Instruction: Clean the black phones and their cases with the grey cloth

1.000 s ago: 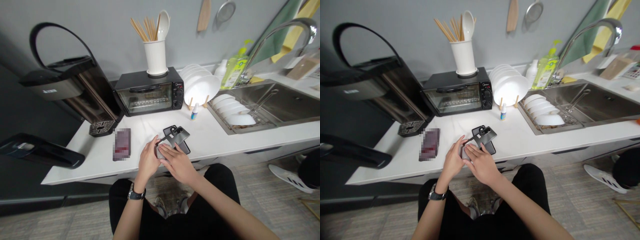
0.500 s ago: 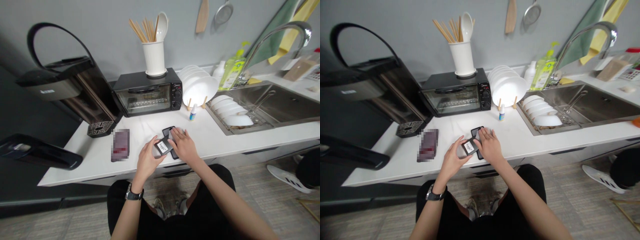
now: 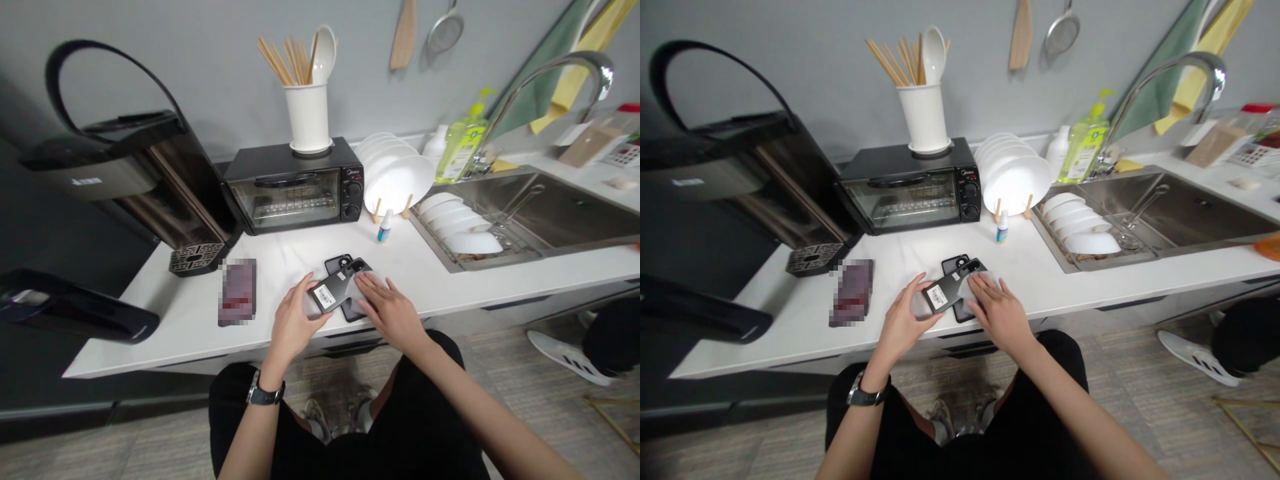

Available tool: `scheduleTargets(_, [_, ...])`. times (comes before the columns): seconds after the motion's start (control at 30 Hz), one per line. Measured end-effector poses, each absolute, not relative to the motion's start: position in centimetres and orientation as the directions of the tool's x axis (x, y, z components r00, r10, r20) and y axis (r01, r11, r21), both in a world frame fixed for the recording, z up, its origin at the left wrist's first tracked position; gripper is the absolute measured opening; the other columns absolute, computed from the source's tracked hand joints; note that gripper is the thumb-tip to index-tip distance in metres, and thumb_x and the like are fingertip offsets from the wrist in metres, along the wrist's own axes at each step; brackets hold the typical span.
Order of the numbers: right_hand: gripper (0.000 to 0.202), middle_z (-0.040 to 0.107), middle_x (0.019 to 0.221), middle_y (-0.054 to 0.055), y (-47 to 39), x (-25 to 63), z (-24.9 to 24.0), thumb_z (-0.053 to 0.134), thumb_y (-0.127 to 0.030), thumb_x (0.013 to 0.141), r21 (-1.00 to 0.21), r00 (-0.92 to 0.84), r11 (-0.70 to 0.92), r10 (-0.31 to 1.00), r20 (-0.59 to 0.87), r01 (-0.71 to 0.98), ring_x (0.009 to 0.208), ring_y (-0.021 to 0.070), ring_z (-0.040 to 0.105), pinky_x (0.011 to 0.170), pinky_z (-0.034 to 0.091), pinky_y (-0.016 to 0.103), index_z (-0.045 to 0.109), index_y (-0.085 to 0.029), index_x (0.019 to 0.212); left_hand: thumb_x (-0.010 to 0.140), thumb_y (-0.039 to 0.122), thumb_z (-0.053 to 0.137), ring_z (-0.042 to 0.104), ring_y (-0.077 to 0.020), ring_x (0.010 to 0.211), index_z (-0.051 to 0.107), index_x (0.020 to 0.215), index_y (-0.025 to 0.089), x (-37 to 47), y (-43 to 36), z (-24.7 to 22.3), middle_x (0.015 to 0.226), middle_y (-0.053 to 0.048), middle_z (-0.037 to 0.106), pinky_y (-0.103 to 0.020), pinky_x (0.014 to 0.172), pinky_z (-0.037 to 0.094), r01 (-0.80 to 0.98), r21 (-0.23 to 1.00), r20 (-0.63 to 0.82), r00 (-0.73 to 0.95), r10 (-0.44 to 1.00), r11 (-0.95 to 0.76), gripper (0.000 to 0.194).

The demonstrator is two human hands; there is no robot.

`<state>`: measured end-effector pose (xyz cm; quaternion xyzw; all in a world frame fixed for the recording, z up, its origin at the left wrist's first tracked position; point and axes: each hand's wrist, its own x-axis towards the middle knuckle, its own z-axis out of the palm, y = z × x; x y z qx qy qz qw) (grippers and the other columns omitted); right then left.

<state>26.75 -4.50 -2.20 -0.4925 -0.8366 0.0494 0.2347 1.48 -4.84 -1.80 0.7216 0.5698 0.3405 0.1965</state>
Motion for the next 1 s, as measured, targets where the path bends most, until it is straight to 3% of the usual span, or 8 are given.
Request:
scheduleTargets(0.2, [0.054, 0.053, 0.157, 0.016, 0.5, 25.1, -2.0, 0.039, -0.042, 0.111, -0.302, -0.309, 0.427, 0.877, 0.367, 0.852, 0.148, 0.0323, 0.049, 0.122, 0.040, 0.057, 0.052, -0.014, 0.154, 0.080, 0.026, 0.084, 0.062, -0.0276, 0.133, 0.040, 0.155, 0.033, 1.5, -4.8, -1.6, 0.141, -0.005, 0.068, -0.046, 0.116, 0.047, 0.690, 0.675, 0.253, 0.117, 0.960, -0.262, 0.088])
scheduleTargets(0.3, [0.055, 0.058, 0.152, 0.018, -0.6, 21.1, -1.5, 0.042, -0.045, 0.110, -0.287, -0.409, 0.518, 0.837, 0.363, 0.806, 0.147, 0.0334, 0.051, 0.124, 0.036, 0.056, 0.059, -0.009, 0.147, 0.081, 0.023, 0.081, 0.062, -0.0266, 0.133, 0.039, 0.156, 0.031, 1.3, -4.8, -2.0, 0.142, -0.006, 0.067, -0.045, 0.115, 0.048, 0.693, 0.672, 0.248, 0.120, 0.961, -0.260, 0.087])
scheduleTargets(0.4, [0.061, 0.055, 0.155, 0.022, -3.9, 18.2, -1.4, 0.048, -0.049, 0.107, -0.307, -0.507, 0.618, 0.778, 0.370, 0.724, 0.147, 0.0319, 0.051, 0.126, 0.034, 0.054, 0.054, -0.006, 0.151, 0.080, 0.011, 0.072, 0.062, -0.0262, 0.133, 0.037, 0.158, 0.028, 0.9, -4.8, -2.3, 0.146, -0.009, 0.064, -0.044, 0.114, 0.050, 0.700, 0.663, 0.244, 0.133, 0.961, -0.265, 0.087])
scheduleTargets(0.5, [0.060, 0.055, 0.156, 0.017, -6.8, 18.4, -1.7, 0.051, -0.048, 0.107, -0.347, -0.536, 0.647, 0.760, 0.369, 0.679, 0.147, 0.0289, 0.051, 0.127, 0.035, 0.053, 0.050, -0.012, 0.155, 0.074, 0.003, 0.070, 0.063, -0.0256, 0.131, 0.036, 0.158, 0.030, 0.9, -4.9, -2.3, 0.145, -0.007, 0.064, -0.044, 0.115, 0.049, 0.693, 0.668, 0.228, 0.157, 0.961, -0.272, 0.094])
scheduleTargets(0.73, [0.058, 0.049, 0.161, 0.013, -5.2, 26.3, -2.5, 0.042, -0.044, 0.110, -0.297, -0.353, 0.470, 0.859, 0.371, 0.831, 0.150, 0.0310, 0.047, 0.122, 0.040, 0.059, 0.041, -0.020, 0.162, 0.079, 0.025, 0.085, 0.061, -0.0282, 0.133, 0.037, 0.156, 0.032, 1.5, -4.8, -1.7, 0.143, -0.006, 0.066, -0.048, 0.117, 0.046, 0.682, 0.680, 0.243, 0.135, 0.961, -0.268, 0.091])
scheduleTargets(0.9, [0.061, 0.053, 0.157, 0.018, -1.2, 26.7, -2.3, 0.040, -0.048, 0.110, -0.269, -0.232, 0.352, 0.891, 0.391, 0.897, 0.149, 0.0367, 0.047, 0.123, 0.037, 0.059, 0.050, -0.008, 0.154, 0.079, 0.024, 0.085, 0.062, -0.0272, 0.133, 0.037, 0.156, 0.033, 1.5, -4.8, -1.6, 0.143, -0.005, 0.066, -0.047, 0.117, 0.045, 0.683, 0.682, 0.232, 0.137, 0.963, -0.261, 0.092])
scheduleTargets(1.0, [0.063, 0.053, 0.156, 0.021, -0.9, 23.1, -1.9, 0.042, -0.050, 0.109, -0.266, -0.288, 0.406, 0.875, 0.390, 0.874, 0.149, 0.0379, 0.047, 0.124, 0.036, 0.058, 0.054, -0.003, 0.150, 0.080, 0.024, 0.083, 0.061, -0.0260, 0.135, 0.036, 0.157, 0.033, 1.4, -4.8, -1.8, 0.144, -0.005, 0.066, -0.046, 0.118, 0.045, 0.675, 0.685, 0.237, 0.148, 0.960, -0.273, 0.090])
